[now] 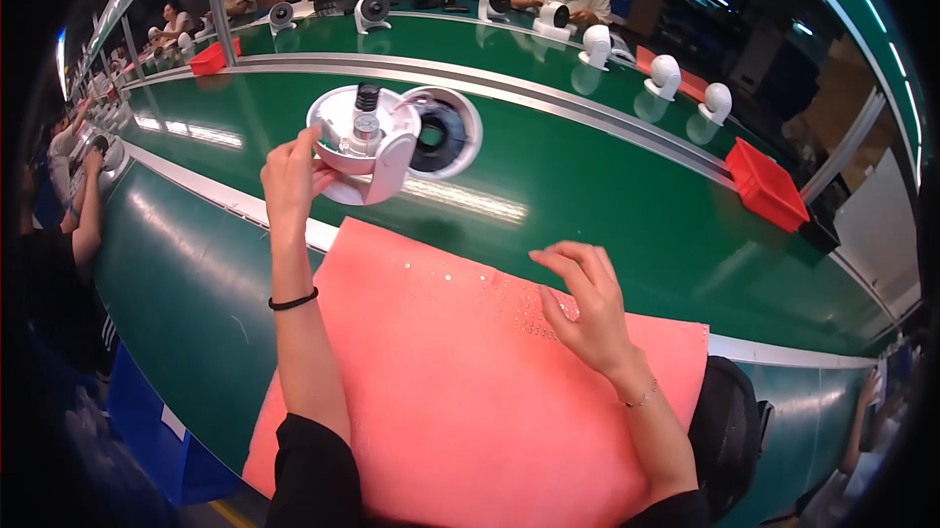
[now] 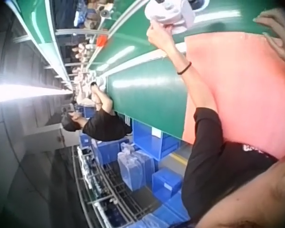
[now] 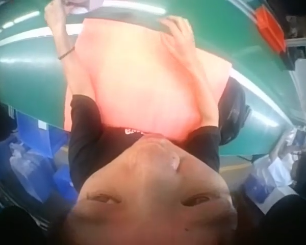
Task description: Assembling camera modules on a production line.
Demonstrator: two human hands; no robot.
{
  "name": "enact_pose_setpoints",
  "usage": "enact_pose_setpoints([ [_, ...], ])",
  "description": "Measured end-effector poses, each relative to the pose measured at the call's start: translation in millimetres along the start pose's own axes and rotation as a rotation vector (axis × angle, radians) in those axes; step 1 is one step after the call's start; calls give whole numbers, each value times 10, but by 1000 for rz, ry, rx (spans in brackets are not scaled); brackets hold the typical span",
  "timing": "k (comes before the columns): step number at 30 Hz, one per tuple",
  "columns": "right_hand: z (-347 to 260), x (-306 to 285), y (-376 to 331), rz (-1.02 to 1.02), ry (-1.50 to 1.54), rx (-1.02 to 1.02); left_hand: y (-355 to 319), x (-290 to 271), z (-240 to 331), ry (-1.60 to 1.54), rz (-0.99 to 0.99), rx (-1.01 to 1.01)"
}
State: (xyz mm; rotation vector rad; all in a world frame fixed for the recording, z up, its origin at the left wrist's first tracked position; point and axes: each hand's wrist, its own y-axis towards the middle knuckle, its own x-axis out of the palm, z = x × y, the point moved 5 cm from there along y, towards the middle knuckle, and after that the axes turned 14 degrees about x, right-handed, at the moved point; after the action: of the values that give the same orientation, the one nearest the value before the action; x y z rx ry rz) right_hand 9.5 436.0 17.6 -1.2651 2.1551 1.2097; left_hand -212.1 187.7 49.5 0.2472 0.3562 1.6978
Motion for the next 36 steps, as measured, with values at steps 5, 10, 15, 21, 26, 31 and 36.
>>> enact_pose_setpoints([
  [5,-335,-167,-51,19,-256,-80,-273,313,378,-44,-207,37],
  [10,-485,-290,-89,-7,-424,-170,-457,396,534,-25,-376,81],
  [15,-602,-462,-137,10,-470,-237,-468,332,611,-76,-416,58],
  [21,-822,-742,-233,67,-319,-395,-319,514,295,-112,-534,91],
  [26,-891,-737,-322,-454,381,-188,-493,678,14,-64,-1052,129],
  [31,-586,-707,-439,-643,610,88,-1469,1277,249,-124,-2010,21],
  [36,-471,-624,-524,-870,560,243,-2202,1501,146,-115,-2210,193],
])
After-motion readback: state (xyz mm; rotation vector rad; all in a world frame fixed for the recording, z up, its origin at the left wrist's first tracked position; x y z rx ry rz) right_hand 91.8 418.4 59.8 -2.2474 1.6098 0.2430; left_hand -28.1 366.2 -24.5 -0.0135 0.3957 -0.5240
